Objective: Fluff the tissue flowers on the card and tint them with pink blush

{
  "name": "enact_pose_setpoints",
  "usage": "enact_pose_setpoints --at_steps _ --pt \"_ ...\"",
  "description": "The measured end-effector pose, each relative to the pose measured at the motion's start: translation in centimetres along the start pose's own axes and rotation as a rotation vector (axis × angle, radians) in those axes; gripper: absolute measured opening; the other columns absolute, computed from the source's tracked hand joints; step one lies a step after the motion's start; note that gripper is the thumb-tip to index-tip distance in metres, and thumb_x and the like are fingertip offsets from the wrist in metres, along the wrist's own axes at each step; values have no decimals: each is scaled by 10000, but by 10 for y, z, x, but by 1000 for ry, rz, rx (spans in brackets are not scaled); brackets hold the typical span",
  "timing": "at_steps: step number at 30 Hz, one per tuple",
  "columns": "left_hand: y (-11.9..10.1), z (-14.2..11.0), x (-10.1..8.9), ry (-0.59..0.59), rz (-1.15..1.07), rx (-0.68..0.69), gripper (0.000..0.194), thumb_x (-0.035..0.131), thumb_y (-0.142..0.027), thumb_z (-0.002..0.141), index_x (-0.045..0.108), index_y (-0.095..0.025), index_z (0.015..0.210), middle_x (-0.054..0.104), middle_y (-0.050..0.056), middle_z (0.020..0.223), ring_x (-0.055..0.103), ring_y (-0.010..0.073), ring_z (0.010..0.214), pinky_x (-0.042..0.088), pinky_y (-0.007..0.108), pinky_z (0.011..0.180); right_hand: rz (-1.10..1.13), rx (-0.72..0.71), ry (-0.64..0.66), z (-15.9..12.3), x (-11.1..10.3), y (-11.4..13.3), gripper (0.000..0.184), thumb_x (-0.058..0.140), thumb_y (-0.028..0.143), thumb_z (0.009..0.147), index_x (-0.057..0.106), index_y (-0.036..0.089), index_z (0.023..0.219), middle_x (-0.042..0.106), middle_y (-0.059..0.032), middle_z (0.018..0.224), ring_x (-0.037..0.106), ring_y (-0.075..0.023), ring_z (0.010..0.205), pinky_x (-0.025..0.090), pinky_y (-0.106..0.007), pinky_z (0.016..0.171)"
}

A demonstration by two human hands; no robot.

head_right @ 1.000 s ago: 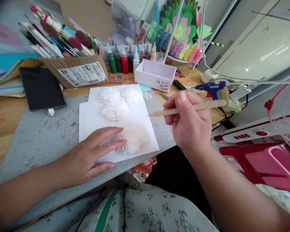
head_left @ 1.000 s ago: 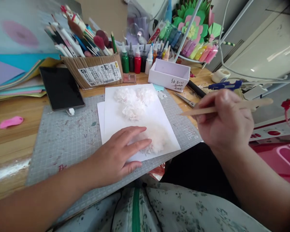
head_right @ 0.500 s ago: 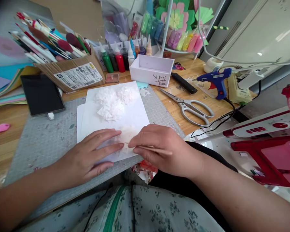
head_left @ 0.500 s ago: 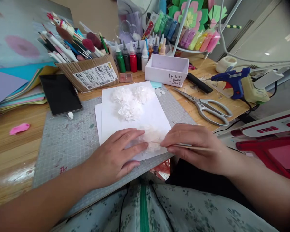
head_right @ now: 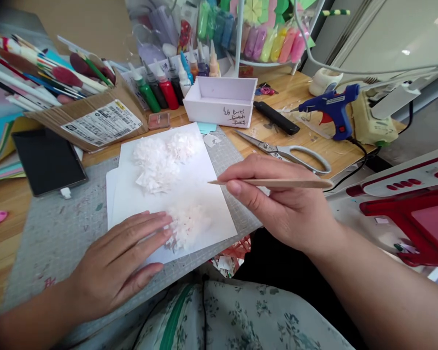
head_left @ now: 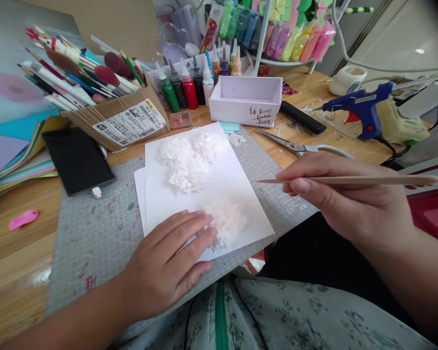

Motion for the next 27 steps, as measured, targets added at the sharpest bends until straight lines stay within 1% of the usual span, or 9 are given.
enact_pose_setpoints --at_steps 3,6,8,10,13,16,18,23,27 --pt "-4 9 3 110 37 46 602 579 -434 871 438 -105 1355 376 174 1480 293 336 1388 341 492 1099 84 60 -88 2 -2 -5 109 631 216 853 718 247 911 695 18 839 633 -100 702 510 -229 660" --pt "-2 11 5 263 102 96 613 556 -464 878 422 -149 1386 392 100 1488 279 306 1400 297 480 1130 183 105 -167 3 -5 -9 102 633 232 853 711 261 913 690 27 831 623 -101 685 499 -233 622" --pt "2 7 1 249 93 103 518 565 -343 892 458 -133 1354 456 98 1445 319 277 1385 294 452 1138 183 123 -174 4 -8 -9 96 637 242 849 711 265 906 690 29 822 618 -103 684 487 -233 603" --pt "5 3 -5 173 52 95 459 570 -227 880 487 -94 1312 502 129 1401 352 269 1367 322 434 1128 146 135 -174 2 -11 -9 87 639 259 846 714 264 890 688 31 807 615 -102 678 479 -232 592" --pt "3 7 -8 125 29 65 479 579 -255 876 475 -100 1317 442 161 1440 317 306 1381 348 482 1104 129 153 -218 0 -16 -8 87 640 292 843 714 270 884 678 38 786 610 -96 663 471 -228 575" --pt "-2 17 3 247 67 18 602 548 -485 872 424 -196 1385 353 115 1507 254 347 1404 349 556 1078 116 146 -207 -1 -15 -8 97 622 317 855 707 296 896 666 48 745 604 -89 641 461 -221 560" --pt "-4 18 11 323 90 -26 637 518 -535 870 404 -210 1405 357 95 1508 263 338 1402 365 533 1076 76 109 -163 -2 -13 -7 102 608 317 864 702 308 903 675 46 772 611 -89 651 466 -222 567" --pt "-3 0 15 282 188 -250 690 454 -550 891 363 -130 1431 319 152 1518 243 324 1410 325 488 1113 20 35 -144 -6 -14 -6 126 600 301 867 698 337 938 694 40 843 627 -97 672 496 -215 583" --pt "1 -13 7 322 188 -351 708 444 -595 876 351 -182 1444 319 143 1518 258 328 1404 317 514 1102 4 31 -161 -9 -13 -7 109 610 305 861 701 296 920 691 18 798 624 -108 662 499 -217 577"
Point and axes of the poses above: each hand's wrist, its own z-axis towards the middle knuckle, its own x-axis out of the palm, y = z × x, the point moved 2 cm from there along z, towards the middle knuckle
